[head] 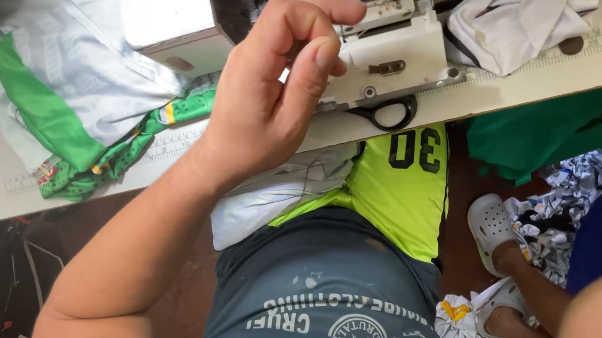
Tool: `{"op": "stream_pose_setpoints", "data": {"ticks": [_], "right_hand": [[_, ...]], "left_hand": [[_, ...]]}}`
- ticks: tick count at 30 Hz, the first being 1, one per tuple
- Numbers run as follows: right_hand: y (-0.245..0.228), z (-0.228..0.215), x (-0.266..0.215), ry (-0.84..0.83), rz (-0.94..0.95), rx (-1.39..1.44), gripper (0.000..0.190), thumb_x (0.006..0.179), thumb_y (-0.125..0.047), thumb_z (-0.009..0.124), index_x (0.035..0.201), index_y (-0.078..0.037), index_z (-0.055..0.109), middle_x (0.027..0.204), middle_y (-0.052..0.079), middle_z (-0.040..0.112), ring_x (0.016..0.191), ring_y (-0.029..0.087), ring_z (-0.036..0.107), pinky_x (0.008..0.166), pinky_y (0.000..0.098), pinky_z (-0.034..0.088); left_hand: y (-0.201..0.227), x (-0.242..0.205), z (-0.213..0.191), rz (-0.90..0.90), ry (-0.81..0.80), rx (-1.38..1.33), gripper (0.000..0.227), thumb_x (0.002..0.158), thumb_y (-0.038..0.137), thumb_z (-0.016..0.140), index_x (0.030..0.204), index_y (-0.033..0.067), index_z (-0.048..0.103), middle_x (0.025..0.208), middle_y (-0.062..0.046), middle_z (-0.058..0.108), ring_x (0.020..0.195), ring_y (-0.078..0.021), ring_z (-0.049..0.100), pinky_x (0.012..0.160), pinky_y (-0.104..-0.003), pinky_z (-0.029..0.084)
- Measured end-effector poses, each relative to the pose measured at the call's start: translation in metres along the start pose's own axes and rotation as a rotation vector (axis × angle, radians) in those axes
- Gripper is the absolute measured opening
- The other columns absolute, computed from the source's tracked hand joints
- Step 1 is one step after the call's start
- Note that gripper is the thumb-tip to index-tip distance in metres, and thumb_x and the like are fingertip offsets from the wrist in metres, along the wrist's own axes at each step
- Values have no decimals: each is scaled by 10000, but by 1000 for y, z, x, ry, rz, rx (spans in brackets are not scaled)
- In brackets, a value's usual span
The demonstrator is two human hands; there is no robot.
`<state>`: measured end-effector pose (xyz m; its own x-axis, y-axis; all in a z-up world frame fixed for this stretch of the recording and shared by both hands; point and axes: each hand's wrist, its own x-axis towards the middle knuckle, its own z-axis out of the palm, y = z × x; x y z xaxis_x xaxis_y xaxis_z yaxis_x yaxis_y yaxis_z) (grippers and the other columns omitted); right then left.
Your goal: Threading an industrial sewing machine using tweezers and hands to guide the thread through various points.
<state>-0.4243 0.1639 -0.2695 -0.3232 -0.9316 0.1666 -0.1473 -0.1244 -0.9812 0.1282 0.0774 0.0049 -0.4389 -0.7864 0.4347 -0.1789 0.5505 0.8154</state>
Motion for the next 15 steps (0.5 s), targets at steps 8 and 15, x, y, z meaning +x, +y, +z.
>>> {"op": "stream_pose_setpoints", "data": {"ticks": [8, 15], "right_hand": [[-139, 165, -30, 124, -66, 215, 262, 988, 29, 406, 1213, -94, 456, 943, 155, 533, 791, 296, 576, 727, 375, 552], [-162, 201, -30, -43, -284, -46, 225, 950, 123, 376, 1160, 42, 369, 805, 179, 418, 636, 307, 494, 630, 405, 466]], "left_hand": [[1, 6, 13, -62, -52, -267, 207, 1142, 295, 398, 1096, 94, 416, 1375, -201, 589, 1039, -217, 694, 853, -286, 551], [2, 10, 20, -149, 28, -383, 182, 1137, 267, 390, 1083, 94, 381, 1127, -220, 665, 882, -234, 718, 814, -304, 619]]}}
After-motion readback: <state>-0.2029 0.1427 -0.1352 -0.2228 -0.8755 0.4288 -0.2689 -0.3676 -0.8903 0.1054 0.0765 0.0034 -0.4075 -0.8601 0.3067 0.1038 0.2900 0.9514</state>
